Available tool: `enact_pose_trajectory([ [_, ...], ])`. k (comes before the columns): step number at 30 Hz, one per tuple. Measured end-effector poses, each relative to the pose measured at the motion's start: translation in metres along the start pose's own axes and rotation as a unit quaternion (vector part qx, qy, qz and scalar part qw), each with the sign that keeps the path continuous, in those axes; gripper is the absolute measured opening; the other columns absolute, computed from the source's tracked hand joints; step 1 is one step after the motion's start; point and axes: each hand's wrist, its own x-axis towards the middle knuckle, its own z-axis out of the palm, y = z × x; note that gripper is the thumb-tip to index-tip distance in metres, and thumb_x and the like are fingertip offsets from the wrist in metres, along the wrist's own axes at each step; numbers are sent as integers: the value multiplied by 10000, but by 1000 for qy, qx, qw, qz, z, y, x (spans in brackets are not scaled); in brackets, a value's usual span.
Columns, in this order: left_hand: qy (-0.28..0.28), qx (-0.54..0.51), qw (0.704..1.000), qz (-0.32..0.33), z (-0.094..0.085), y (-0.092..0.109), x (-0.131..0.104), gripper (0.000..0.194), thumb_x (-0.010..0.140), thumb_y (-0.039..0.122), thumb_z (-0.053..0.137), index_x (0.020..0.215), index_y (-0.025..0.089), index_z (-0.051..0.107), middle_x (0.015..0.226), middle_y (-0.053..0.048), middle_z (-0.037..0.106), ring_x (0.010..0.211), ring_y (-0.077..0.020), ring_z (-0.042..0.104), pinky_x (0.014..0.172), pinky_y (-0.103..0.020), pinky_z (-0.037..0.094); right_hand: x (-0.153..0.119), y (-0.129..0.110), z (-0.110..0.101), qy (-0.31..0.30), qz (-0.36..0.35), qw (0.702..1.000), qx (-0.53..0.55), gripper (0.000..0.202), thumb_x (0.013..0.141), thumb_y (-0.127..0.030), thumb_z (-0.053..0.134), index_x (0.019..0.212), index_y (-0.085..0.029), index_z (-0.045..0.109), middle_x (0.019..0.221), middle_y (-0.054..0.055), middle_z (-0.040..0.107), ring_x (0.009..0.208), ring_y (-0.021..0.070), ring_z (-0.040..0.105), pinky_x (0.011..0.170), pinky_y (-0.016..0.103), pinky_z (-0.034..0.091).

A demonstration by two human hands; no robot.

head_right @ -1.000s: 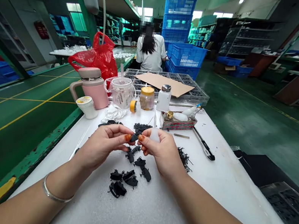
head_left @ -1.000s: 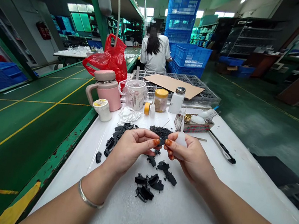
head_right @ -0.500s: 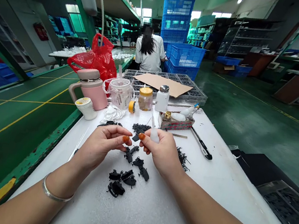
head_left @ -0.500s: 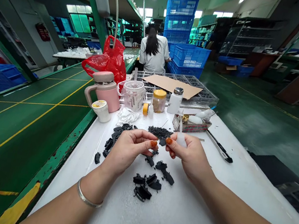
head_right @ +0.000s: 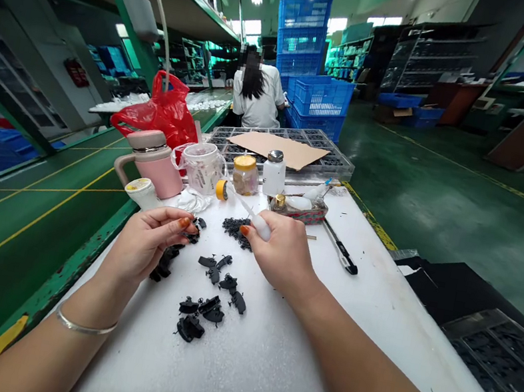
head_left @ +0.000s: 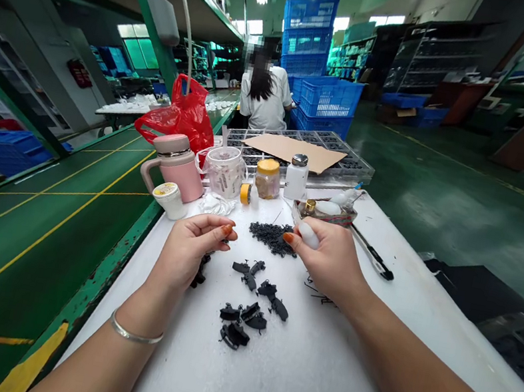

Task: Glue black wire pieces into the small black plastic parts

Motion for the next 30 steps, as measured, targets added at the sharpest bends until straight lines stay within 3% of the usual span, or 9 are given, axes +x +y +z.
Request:
enact_pose_trajectory([
  [6, 16, 11, 1000, 4, 0, 11, 2, 329, 685, 336, 783, 880, 105, 652, 782, -76, 642, 742, -152, 616, 603, -185, 515, 6, 0, -10, -22, 67, 994, 81, 254, 784, -344, 625, 624, -162, 553, 542, -18, 499, 518, 129, 428, 496, 254, 289],
  [10, -84, 145, 986, -5, 6, 10, 16, 243, 759, 333, 686, 892, 130, 668, 825, -73, 648, 773, -172, 612, 604, -203, 497, 4, -3, -10, -21, 74, 988, 135, 279, 791, -357, 619, 611, -157, 545, 529, -15, 501, 510, 129, 428, 488, 256, 305],
  [12, -120, 293, 948, 39, 10, 4, 27, 167, 786, 285, 627, 859, 150, 694, 812, -66, 651, 754, -176, 601, 623, -221, 480, 2, -4, -7, -23, 69, 985, 158, 287, 794, -357, 617, 606, -155, 539, 524, -13, 498, 511, 129, 425, 485, 255, 308],
  [15, -115, 540, 824, 127, 16, -8, 43, 158, 799, 194, 569, 830, 192, 724, 816, -56, 658, 768, -193, 589, 715, -267, 453, 0, -4, -2, -29, 66, 980, 184, 290, 795, -362, 615, 611, -153, 532, 520, -16, 481, 502, 122, 406, 468, 248, 291],
  [16, -112, 590, 788, 137, 18, -12, 48, 171, 801, 180, 562, 833, 200, 729, 823, -59, 660, 783, -202, 589, 739, -279, 445, -1, -3, -1, -29, 65, 980, 188, 290, 793, -364, 616, 612, -152, 532, 519, -18, 475, 498, 118, 399, 461, 245, 285],
  [18, -112, 635, 753, 132, 22, -20, 54, 174, 797, 173, 569, 844, 201, 735, 818, -68, 659, 787, -218, 591, 756, -293, 439, -1, -3, 2, -22, 59, 980, 190, 292, 788, -363, 619, 608, -150, 533, 517, -20, 470, 493, 113, 392, 453, 238, 285],
  [23, -112, 652, 741, 116, 28, -30, 57, 198, 792, 150, 557, 865, 191, 736, 850, -83, 659, 827, -227, 593, 790, -297, 431, 0, -3, 4, -14, 49, 982, 181, 288, 785, -358, 614, 607, -145, 539, 516, -22, 477, 489, 108, 396, 447, 228, 296],
  [30, -104, 652, 743, 108, 20, -21, 56, 218, 804, 162, 533, 877, 243, 722, 844, -17, 669, 792, -204, 592, 711, -271, 429, -2, -1, 4, -13, 40, 985, 166, 291, 791, -354, 609, 604, -148, 523, 521, -27, 464, 498, 103, 386, 453, 223, 289],
])
